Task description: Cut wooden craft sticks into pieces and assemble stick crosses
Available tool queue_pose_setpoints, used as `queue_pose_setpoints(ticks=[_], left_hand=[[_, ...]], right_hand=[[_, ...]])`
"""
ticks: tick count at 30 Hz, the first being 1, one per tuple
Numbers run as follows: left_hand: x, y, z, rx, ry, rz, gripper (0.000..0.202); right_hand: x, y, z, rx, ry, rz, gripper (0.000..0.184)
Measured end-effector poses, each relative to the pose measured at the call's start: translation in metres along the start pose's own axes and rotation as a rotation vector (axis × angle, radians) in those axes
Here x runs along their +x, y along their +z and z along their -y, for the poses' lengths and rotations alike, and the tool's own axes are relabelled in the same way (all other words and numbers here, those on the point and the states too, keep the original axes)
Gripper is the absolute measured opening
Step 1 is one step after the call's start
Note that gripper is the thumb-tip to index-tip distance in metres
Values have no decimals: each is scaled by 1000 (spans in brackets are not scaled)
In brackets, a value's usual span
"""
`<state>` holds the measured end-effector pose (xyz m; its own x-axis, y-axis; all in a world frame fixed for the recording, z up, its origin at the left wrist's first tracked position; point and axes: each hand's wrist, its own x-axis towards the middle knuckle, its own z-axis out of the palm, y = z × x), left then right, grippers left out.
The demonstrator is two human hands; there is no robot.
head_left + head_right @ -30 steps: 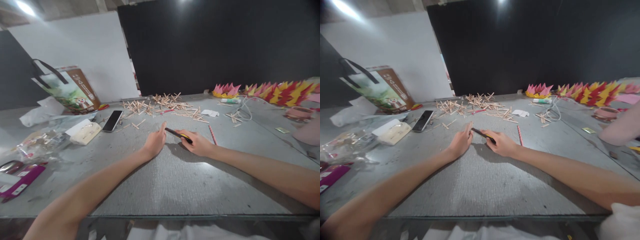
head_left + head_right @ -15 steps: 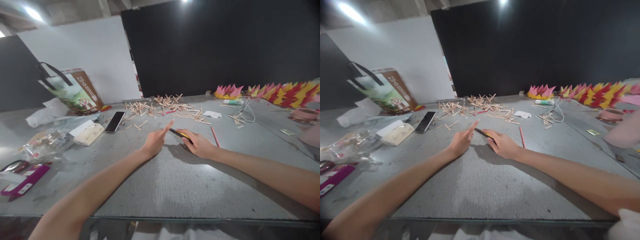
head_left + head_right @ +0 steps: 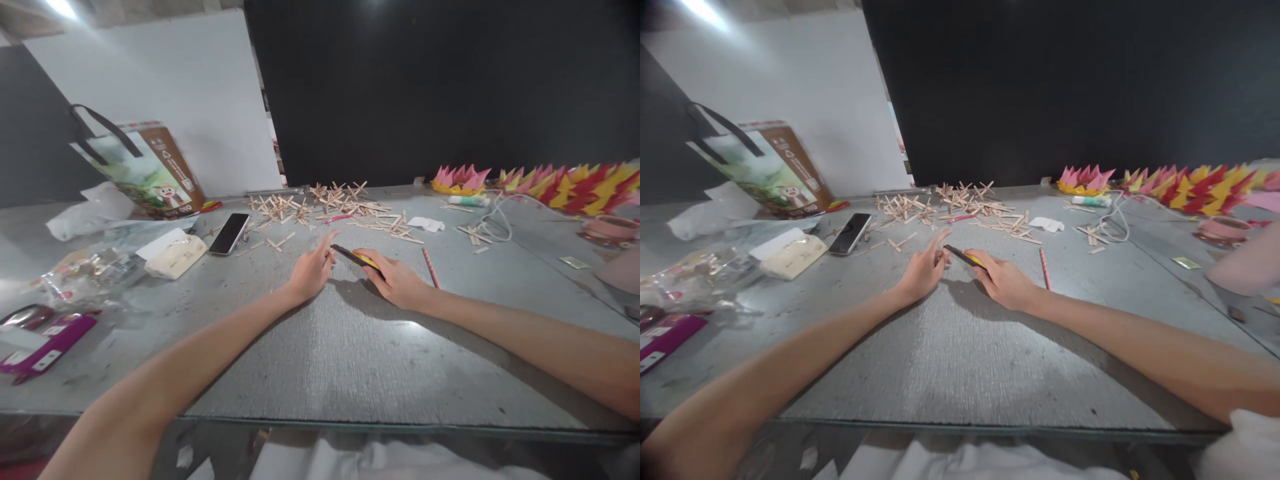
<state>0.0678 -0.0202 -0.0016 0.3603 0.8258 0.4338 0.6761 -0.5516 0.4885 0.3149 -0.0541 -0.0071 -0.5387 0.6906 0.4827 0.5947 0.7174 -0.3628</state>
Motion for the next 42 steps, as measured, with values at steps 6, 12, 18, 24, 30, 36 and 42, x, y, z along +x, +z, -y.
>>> queue_pose_setpoints(ticks=[6,12,18,24,30,36,42], left_hand=[[3,1,2,-16,-16,-1,64],[1,1,0,18,-27,-22,65],[2,4,5,11,-78,-41,65],[12,-6,35,-76,-263,-248,71],[10,-2,28,-209,-63,-70,74],[15,-5,32,-421,-189,-41,50],[12,-5,31,-157,-7,62,22]], right_hand=[[3,3,0,2,4,-11,37],[5,3,3,-3,43,16,38],[3,1,5,10,51,5,39],[-2,-1,3,40,109,-55,42],[1,-2,5,74,124,-83,42],[2,-2,5,64,200,-116,42],[5,1,0,154,255,-169,39]])
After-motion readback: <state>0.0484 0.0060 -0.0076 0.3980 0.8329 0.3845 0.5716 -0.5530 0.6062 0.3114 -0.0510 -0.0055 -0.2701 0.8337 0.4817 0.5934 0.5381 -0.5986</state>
